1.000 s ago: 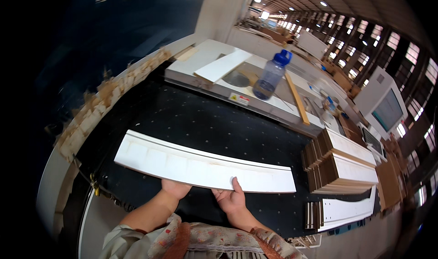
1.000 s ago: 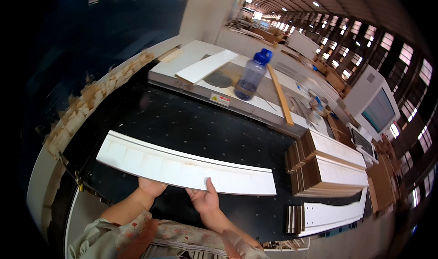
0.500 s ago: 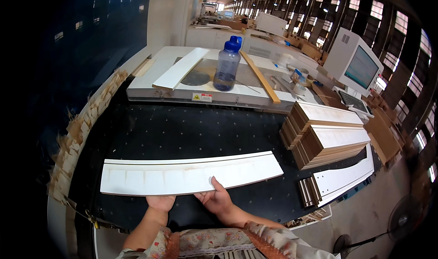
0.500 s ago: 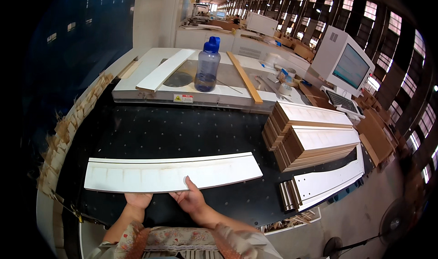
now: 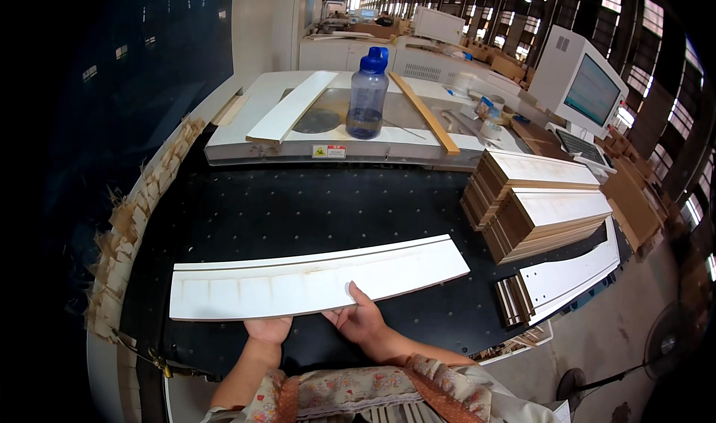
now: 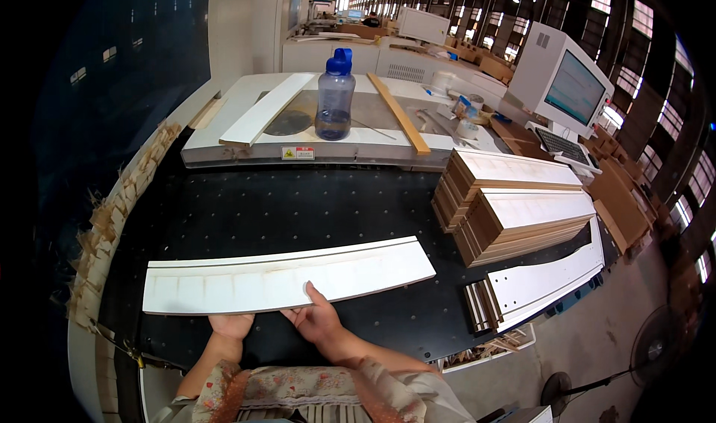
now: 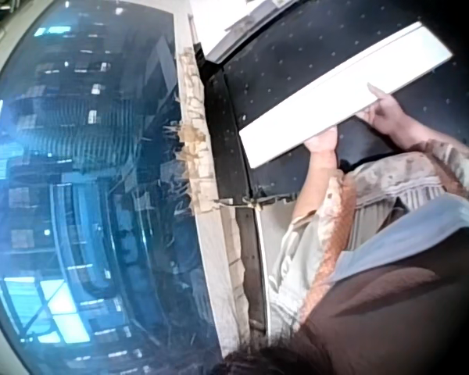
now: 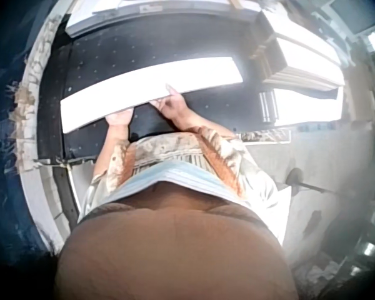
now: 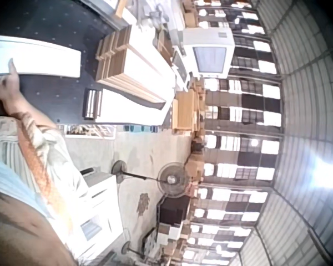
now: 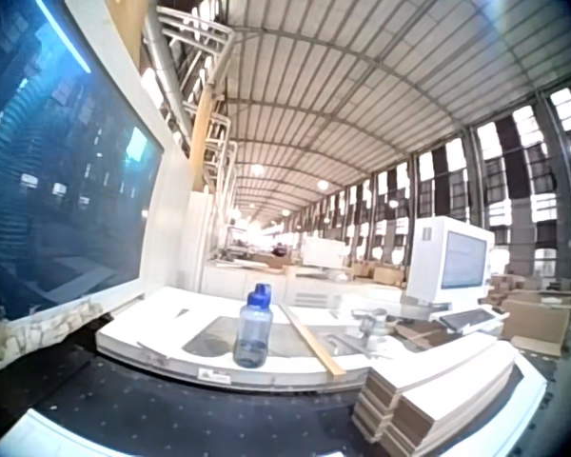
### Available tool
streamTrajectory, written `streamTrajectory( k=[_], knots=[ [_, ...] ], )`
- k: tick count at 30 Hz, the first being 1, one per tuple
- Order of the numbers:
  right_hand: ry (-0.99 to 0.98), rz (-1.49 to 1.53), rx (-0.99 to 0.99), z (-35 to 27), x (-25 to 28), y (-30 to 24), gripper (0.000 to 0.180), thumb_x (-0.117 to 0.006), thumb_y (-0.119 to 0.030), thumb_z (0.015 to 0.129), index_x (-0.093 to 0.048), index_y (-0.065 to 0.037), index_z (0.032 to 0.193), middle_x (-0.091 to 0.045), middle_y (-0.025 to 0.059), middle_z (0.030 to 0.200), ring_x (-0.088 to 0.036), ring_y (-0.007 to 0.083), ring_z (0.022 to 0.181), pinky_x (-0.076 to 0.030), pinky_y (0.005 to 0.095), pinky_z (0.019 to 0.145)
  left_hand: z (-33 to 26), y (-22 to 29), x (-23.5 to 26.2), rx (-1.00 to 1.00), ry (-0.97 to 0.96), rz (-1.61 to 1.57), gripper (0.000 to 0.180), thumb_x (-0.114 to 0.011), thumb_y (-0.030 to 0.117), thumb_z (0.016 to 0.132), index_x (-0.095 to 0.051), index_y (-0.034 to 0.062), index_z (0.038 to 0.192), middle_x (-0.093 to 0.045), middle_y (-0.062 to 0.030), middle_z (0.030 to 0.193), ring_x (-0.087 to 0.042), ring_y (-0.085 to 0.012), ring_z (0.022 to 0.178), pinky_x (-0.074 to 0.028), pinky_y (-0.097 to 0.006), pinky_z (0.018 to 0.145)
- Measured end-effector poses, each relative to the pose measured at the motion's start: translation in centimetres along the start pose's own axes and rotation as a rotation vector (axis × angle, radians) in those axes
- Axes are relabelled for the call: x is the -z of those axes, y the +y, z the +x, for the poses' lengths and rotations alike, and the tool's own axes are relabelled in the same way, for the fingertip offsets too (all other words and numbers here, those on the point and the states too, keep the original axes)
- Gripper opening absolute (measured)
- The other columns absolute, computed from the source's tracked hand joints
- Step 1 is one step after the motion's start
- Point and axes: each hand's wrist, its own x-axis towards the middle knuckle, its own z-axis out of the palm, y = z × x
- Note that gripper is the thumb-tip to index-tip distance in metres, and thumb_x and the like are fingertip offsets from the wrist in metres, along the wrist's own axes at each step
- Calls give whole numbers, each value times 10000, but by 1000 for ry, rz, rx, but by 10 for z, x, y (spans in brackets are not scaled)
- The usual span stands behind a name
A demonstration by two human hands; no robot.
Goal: The person blows air into holes on wooden panels using an air nozzle, peels strips from the panels by hand, and stacks the panels on the table.
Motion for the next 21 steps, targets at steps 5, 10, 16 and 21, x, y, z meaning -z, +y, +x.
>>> streamTrajectory(
  k=[5,10,16,21],
  knots=[
    [31,33,-5,-1,0,1,435,-437,-281,932,-360,-37,1284,-465,125,1274,-440,267,1195,-341,441,1020,1,4,12,21,-47,-38,511,-417,431,893,-470,54,1235,-507,-103,1248,-480,-273,1150,-416,-430,952],
    [-1,57,9,-1,-2,0,437,-442,-286,931,-364,-41,1284,-472,116,1270,-438,260,1197,-336,440,1024,3,3,13,36,-72,-42,517,-411,430,895,-459,53,1246,-496,-106,1261,-469,-281,1161,-407,-438,959],
    [-21,85,8,2,6,3,464,-449,-302,929,-348,-37,1297,-451,117,1289,-425,259,1207,-325,431,1028,3,7,33,20,-76,-33,526,-348,419,921,-425,40,1277,-436,-119,1323,-400,-286,1222,-324,-448,1019],
    [50,156,-9,3,3,1,482,-457,-301,928,-331,-33,1308,-437,129,1296,-424,263,1204,-346,418,1013,12,12,49,6,-149,-4,534,-300,414,937,-383,44,1313,-394,-99,1365,-353,-267,1260,-282,-429,1046]
  ],
)
